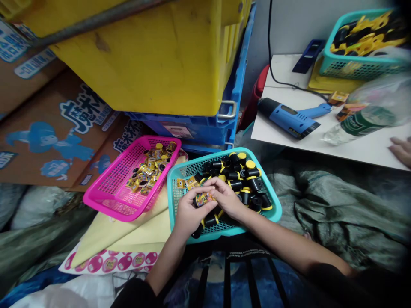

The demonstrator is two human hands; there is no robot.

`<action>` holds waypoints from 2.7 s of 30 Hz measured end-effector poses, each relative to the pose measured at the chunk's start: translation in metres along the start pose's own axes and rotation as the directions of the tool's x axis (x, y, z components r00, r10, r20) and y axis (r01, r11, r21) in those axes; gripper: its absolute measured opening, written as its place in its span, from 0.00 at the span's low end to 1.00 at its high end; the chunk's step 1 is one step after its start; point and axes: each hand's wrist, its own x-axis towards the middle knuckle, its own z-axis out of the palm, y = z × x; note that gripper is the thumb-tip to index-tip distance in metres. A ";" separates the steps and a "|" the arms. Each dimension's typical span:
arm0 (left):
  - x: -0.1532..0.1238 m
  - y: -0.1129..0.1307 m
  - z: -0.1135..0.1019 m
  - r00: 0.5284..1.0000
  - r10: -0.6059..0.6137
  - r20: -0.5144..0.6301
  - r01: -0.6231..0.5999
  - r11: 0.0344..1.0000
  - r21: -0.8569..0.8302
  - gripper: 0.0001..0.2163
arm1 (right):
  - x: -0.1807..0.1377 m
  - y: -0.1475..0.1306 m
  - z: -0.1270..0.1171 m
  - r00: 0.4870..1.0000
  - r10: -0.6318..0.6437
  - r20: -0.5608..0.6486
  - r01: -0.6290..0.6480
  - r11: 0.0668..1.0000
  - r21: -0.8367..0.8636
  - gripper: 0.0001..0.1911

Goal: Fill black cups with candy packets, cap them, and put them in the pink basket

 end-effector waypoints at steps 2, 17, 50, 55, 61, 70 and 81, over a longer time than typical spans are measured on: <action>0.001 -0.003 0.000 1.000 -0.007 0.018 0.007 0.999 -0.032 0.14 | -0.001 -0.001 -0.001 0.999 0.036 0.004 -0.036 0.999 0.030 0.18; -0.003 -0.013 -0.028 0.987 -0.117 0.108 0.160 0.706 -0.690 0.09 | 0.011 -0.018 0.016 0.973 0.175 0.150 -0.159 0.980 -0.118 0.27; 0.001 -0.020 -0.084 0.979 -0.028 -0.203 0.001 0.991 -0.132 0.16 | 0.050 -0.025 0.028 0.661 -0.504 0.556 0.717 0.208 -0.665 0.09; 0.014 -0.023 -0.066 0.985 -0.117 -0.126 0.089 0.974 -0.208 0.17 | 0.038 -0.021 0.016 0.715 -0.536 0.449 0.658 0.298 -0.691 0.08; 0.012 -0.014 -0.066 0.942 -0.202 -0.269 0.187 0.979 -0.080 0.21 | 0.042 -0.006 0.004 0.728 -0.554 0.404 0.656 0.390 -0.646 0.05; 0.016 -0.012 -0.069 0.921 -0.128 -0.367 0.114 0.992 -0.060 0.21 | 0.048 0.007 0.003 0.639 -0.674 0.372 0.729 0.375 -0.572 0.07; 0.013 -0.013 -0.070 0.939 -0.124 -0.321 0.095 0.990 -0.106 0.16 | 0.047 0.010 0.004 0.636 -0.705 0.315 0.720 0.394 -0.572 0.08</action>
